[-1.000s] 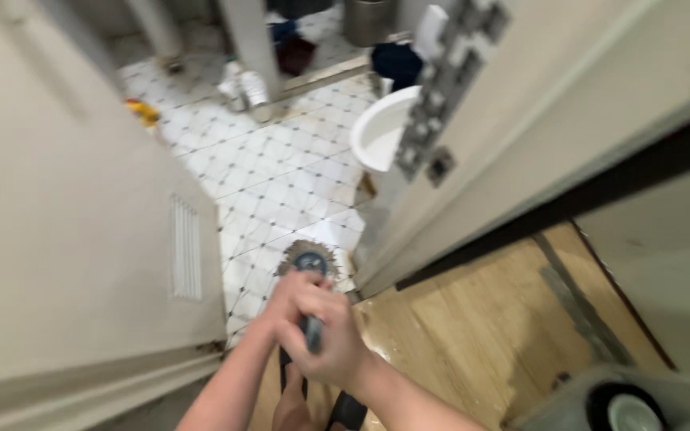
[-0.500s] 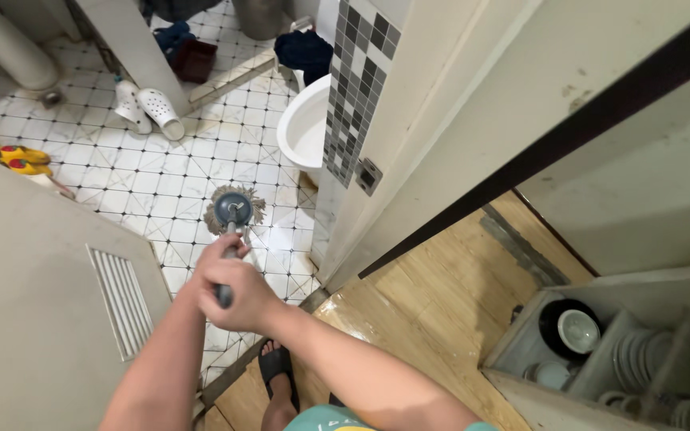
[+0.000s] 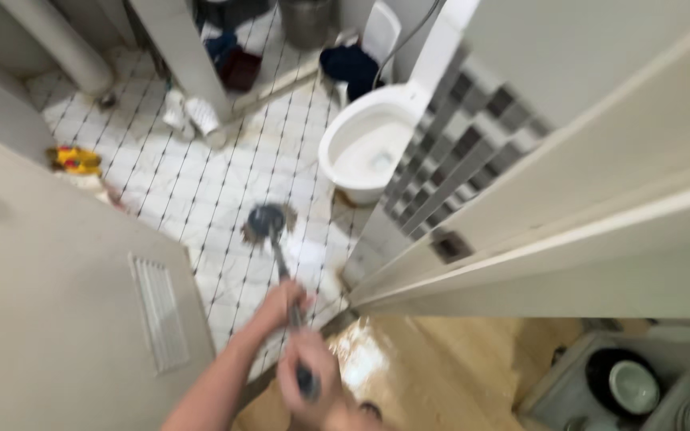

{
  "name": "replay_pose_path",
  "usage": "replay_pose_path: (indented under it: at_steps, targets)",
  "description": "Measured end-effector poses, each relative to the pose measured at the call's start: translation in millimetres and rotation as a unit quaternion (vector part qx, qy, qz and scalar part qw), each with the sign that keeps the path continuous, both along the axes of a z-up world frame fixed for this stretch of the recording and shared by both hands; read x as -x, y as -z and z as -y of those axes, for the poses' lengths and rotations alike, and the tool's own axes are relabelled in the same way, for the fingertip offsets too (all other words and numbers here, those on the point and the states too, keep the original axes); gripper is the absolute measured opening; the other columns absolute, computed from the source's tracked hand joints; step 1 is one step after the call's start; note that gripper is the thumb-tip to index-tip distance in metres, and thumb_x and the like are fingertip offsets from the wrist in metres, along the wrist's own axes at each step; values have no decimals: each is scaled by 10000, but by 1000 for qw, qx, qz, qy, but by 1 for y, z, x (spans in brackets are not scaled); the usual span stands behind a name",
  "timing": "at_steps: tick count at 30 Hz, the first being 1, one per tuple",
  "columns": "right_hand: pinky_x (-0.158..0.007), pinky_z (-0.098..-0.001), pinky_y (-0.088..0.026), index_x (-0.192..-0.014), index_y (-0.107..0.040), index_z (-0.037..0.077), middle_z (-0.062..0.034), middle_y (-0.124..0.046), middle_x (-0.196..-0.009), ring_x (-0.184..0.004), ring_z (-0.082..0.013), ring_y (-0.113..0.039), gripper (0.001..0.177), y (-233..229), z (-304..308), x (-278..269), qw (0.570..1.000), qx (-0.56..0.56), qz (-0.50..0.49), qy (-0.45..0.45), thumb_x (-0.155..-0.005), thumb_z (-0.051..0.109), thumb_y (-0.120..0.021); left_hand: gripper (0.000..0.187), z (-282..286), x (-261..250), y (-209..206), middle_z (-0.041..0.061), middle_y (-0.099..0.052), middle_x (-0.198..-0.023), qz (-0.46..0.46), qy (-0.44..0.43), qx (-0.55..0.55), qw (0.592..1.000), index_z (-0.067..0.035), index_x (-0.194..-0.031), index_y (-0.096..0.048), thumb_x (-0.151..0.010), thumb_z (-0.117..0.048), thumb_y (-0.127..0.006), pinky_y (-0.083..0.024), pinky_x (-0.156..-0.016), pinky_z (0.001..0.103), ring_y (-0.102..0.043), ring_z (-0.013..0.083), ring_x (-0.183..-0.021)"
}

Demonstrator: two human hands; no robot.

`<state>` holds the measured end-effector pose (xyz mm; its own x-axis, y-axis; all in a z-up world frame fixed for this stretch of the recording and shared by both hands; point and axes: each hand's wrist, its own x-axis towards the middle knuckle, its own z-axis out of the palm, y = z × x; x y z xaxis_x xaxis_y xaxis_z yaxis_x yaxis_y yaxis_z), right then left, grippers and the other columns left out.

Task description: The person mops the wooden floor in a hallway and then continues mopping the tiled floor in a bathroom using a round mop.

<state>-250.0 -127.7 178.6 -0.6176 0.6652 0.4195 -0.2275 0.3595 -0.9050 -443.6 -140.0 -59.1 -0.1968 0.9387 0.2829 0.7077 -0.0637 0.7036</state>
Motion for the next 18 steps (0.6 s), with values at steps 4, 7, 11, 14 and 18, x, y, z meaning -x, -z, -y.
replay_pose_path:
  at_steps: [4,7,11,14,18]
  targets:
    - [-744,-396,-445,-736,-483,44,-117,-524,-755,-753,-314,-558,186,43,-39,93,996,-80,13,-47,-801,-53,-628,111,-51,90,25,15,-512,-807,681,-156,27,715,-67,-779,-535,-883,-74,-571,-625,-899,367,-566,120,-737]
    - [-706,-382,-453,-741,-480,30,-122,-523,-765,-774,-313,-543,185,62,-69,147,995,-35,64,-65,-822,-23,-637,208,-82,143,8,29,-521,-855,603,-237,116,753,-45,-793,-528,-926,-205,-529,-527,-817,306,-630,136,-781]
    - [-692,-389,-451,-743,-494,17,-124,-531,-753,-762,-306,-551,163,64,-92,137,994,-62,77,-56,-813,-20,-636,100,-116,138,24,31,-560,-868,613,-193,131,755,-99,-885,-612,-921,-179,-564,-553,-911,379,-592,165,-826]
    - [-709,-385,-459,-725,-486,30,-111,-527,-749,-773,-304,-561,204,40,-80,85,991,-78,102,-39,-812,-37,-658,398,-101,92,35,118,-643,-849,-16,-38,91,995,-19,-718,-562,-906,-335,-715,-473,-1147,410,-657,314,-938]
    - [-896,-450,-526,-727,-488,47,-81,-518,-716,-711,-262,-580,211,31,-82,81,997,-56,53,23,-817,-44,-655,380,-121,74,32,159,-682,-901,47,22,10,999,-55,-761,-622,-884,-390,-752,-403,-1050,484,-603,445,-1117]
